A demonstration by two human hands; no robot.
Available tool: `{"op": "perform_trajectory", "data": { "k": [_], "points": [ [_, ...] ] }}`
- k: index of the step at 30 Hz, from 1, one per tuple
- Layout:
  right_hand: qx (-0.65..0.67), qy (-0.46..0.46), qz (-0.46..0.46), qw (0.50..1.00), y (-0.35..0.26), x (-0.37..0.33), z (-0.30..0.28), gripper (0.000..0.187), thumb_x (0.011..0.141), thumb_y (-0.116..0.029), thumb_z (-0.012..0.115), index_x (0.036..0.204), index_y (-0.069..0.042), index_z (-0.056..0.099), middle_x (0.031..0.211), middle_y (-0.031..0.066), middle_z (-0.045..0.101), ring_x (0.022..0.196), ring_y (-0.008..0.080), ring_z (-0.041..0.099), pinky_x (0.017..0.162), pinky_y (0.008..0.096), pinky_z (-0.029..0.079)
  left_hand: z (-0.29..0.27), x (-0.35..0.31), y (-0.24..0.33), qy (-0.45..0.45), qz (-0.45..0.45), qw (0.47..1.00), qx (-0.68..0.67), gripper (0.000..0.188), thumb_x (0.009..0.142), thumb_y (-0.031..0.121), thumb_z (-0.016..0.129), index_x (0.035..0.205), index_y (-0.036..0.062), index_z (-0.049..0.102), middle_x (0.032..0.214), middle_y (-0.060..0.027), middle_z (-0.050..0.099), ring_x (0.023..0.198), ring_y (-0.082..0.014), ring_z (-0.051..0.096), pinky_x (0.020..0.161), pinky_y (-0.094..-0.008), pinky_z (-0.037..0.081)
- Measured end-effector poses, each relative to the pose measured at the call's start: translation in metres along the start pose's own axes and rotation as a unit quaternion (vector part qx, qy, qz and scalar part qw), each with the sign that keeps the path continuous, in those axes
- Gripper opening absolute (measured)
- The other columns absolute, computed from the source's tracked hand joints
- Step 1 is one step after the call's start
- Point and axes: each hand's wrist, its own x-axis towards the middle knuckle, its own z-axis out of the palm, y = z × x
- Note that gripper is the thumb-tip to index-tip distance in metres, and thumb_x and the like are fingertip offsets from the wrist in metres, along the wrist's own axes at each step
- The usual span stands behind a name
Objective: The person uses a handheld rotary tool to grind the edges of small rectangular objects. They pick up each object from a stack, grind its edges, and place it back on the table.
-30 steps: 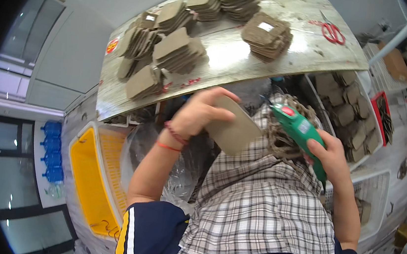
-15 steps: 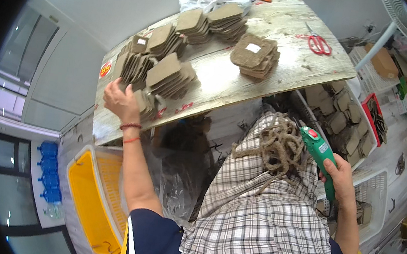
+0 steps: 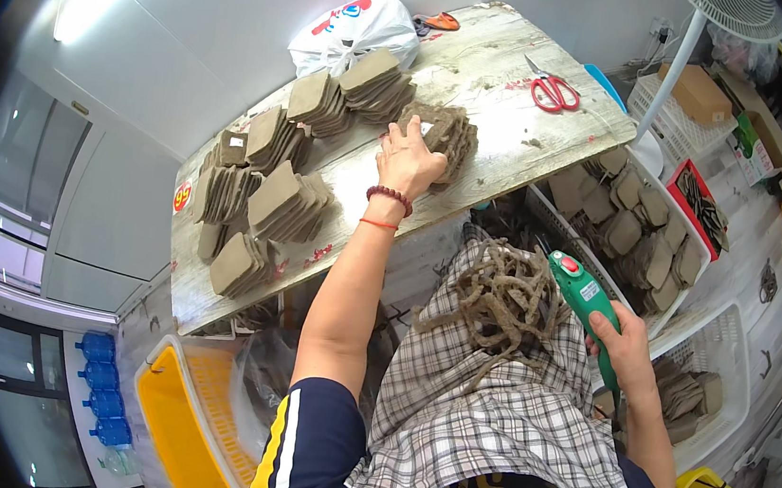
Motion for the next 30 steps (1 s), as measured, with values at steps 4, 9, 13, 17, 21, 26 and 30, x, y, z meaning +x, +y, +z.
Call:
{"op": "perform_trajectory", "data": {
  "k": [4,9,13,17,21,26,30],
  "points": [
    [0.007,0.003,-0.015,1.000,-0.003,0.004,0.002,0.034,0.091,-0.033,0.064,0.098,0.000,0.060,0.069,0.0022,0.058,0.058,0.0074,0.053,0.054,0.0237,0.043,-0.013,0.009,0.001,0.024,0.019,0.999,0.026,0.048,0.078,0.020,0.054,0.124,0.0047,0.057,0.117,-0.0202,0.061,0.105,-0.0337,0.059,0.095,-0.0450,0.044],
    [0.030,0.013,-0.062,0.998,-0.023,0.004,0.012,0.035,0.090,-0.033,0.066,0.100,0.000,0.061,0.071,0.0017,0.058,0.059,0.0076,0.053,0.055,0.0237,0.044,-0.060,-0.013,0.014,0.166,-0.070,0.857,-0.483,0.026,0.085,0.005,0.047,0.106,-0.0025,0.061,0.097,-0.0139,0.066,0.087,-0.0239,0.064,0.080,-0.0314,0.049],
    [0.047,0.021,-0.092,0.994,-0.037,0.003,0.027,0.034,0.091,-0.031,0.066,0.103,0.001,0.061,0.071,0.0005,0.058,0.060,0.0058,0.051,0.055,0.0225,0.043,-0.058,-0.065,0.045,0.102,-0.105,0.547,-0.824,0.033,0.086,0.000,0.057,0.119,-0.0002,0.052,0.114,-0.0098,0.060,0.101,-0.0222,0.061,0.092,-0.0352,0.051],
    [0.062,0.040,-0.106,0.992,-0.041,-0.002,0.033,0.033,0.091,-0.029,0.066,0.102,0.001,0.061,0.070,0.0000,0.058,0.060,0.0050,0.050,0.055,0.0214,0.043,-0.040,-0.099,0.087,0.053,-0.149,0.440,-0.884,0.034,0.090,0.002,0.061,0.123,0.0023,0.051,0.121,-0.0086,0.059,0.111,-0.0225,0.057,0.098,-0.0375,0.048],
    [0.056,0.048,-0.097,0.993,-0.040,-0.008,0.030,0.033,0.091,-0.030,0.066,0.101,0.001,0.061,0.071,-0.0007,0.057,0.059,0.0047,0.049,0.054,0.0211,0.042,-0.023,-0.107,0.100,0.023,-0.147,0.385,-0.911,0.034,0.090,0.004,0.062,0.123,0.0028,0.052,0.121,-0.0069,0.059,0.111,-0.0222,0.057,0.099,-0.0378,0.048],
    [0.074,0.055,-0.090,0.992,-0.038,-0.012,0.028,0.034,0.090,-0.031,0.066,0.102,0.001,0.061,0.071,-0.0008,0.057,0.059,0.0048,0.049,0.054,0.0209,0.042,-0.011,-0.112,0.110,0.003,-0.160,0.385,-0.909,0.034,0.091,0.003,0.060,0.123,0.0037,0.051,0.121,-0.0065,0.059,0.112,-0.0218,0.057,0.099,-0.0378,0.048],
    [0.063,0.071,-0.091,0.991,-0.038,-0.012,0.027,0.036,0.090,-0.033,0.067,0.102,0.001,0.061,0.071,-0.0008,0.057,0.059,0.0049,0.049,0.054,0.0212,0.042,-0.009,-0.120,0.118,-0.006,-0.168,0.399,-0.901,0.033,0.092,0.002,0.059,0.124,0.0047,0.051,0.122,-0.0067,0.059,0.112,-0.0216,0.057,0.099,-0.0377,0.048]
  ]
}}
